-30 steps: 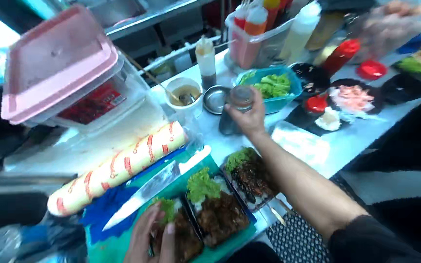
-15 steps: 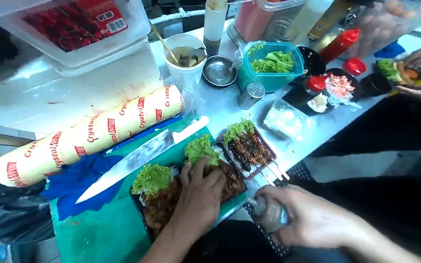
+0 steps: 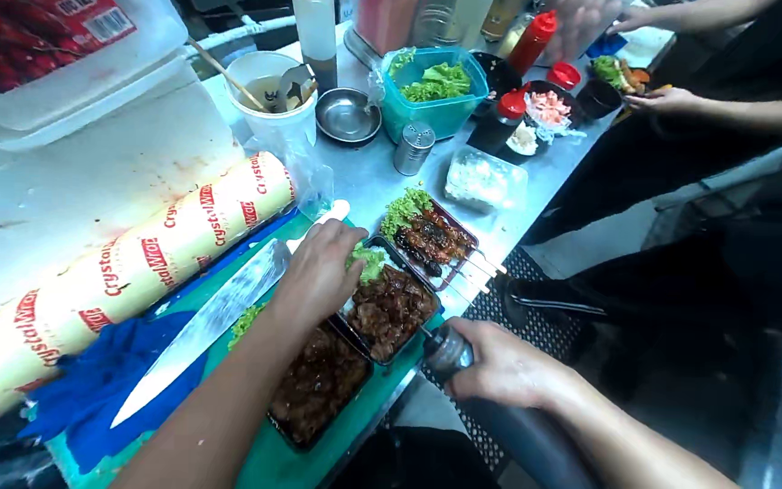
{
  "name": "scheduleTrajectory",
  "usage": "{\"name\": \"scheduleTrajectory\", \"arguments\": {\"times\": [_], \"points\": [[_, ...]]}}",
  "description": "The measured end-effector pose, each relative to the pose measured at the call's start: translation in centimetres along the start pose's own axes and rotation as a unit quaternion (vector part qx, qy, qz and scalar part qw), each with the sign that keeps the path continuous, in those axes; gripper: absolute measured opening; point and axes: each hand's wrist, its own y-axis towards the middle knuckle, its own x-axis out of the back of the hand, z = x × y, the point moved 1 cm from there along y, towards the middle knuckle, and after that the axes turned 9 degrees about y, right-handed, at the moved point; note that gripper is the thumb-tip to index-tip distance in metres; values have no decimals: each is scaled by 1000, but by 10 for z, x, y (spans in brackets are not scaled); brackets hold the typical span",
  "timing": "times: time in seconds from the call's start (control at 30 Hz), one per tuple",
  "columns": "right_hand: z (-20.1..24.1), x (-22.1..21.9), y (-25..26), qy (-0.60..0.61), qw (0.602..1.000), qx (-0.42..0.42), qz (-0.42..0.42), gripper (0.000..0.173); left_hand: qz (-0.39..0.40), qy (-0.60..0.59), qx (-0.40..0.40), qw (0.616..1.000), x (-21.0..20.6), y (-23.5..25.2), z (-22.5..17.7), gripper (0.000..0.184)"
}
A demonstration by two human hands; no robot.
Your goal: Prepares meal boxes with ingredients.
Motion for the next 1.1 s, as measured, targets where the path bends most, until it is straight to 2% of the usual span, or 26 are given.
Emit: {"name": "scheduleTrajectory", "arguments": {"times": [0.1, 0.23, 0.3, 0.37, 0.43, 0.5, 0.57, 0.67, 0.73, 0.83, 0.9, 1.03, 1.1], "points": [[-2, 0, -1, -2, 1000, -7, -26, 56, 51, -17, -24, 998, -8, 17, 0, 24], [16, -14, -6, -34, 999, -13, 17, 59, 80, -11, -24, 996, -17, 25, -2, 24], [23, -21, -6, -37, 999, -17, 35, 59, 90, -16, -3, 996, -14, 23, -5, 29], [21, -21, -3, -24, 999, -25, 19, 58, 94, -25, 21, 995, 4, 14, -10, 46], [14, -16, -1, -6, 999, -37, -18, 57, 53, -30, 24, 998, 34, -7, -15, 62], [13, -13, -3, -5, 998, -42, -45, 57, -35, -45, 31, 998, 64, -40, -16, 57], [22, -16, -5, -19, 999, -36, -33, 58, -141, -69, 49, 986, 79, -80, -9, 50], [38, -24, -1, -31, 999, -24, 2, 59, -246, -131, 101, 955, 69, -145, 14, 43], [37, -24, 5, -21, 1000, -22, -4, 58, -251, -155, 148, 944, 54, -190, 28, 40], [24, -18, 5, 8, 999, -10, -42, 57, -218, -176, 214, 936, 34, -253, 37, 36], [23, -18, -1, 15, 999, 12, -39, 57, -196, -186, 253, 929, 21, -283, 34, 37], [45, -45, -6, -68, 992, 91, 62, 62, -148, -252, 300, 908, 1, -300, 10, 36], [66, -68, -1, -120, 981, 90, 126, 62, -138, -311, 302, 890, -8, -294, -6, 36]]}}
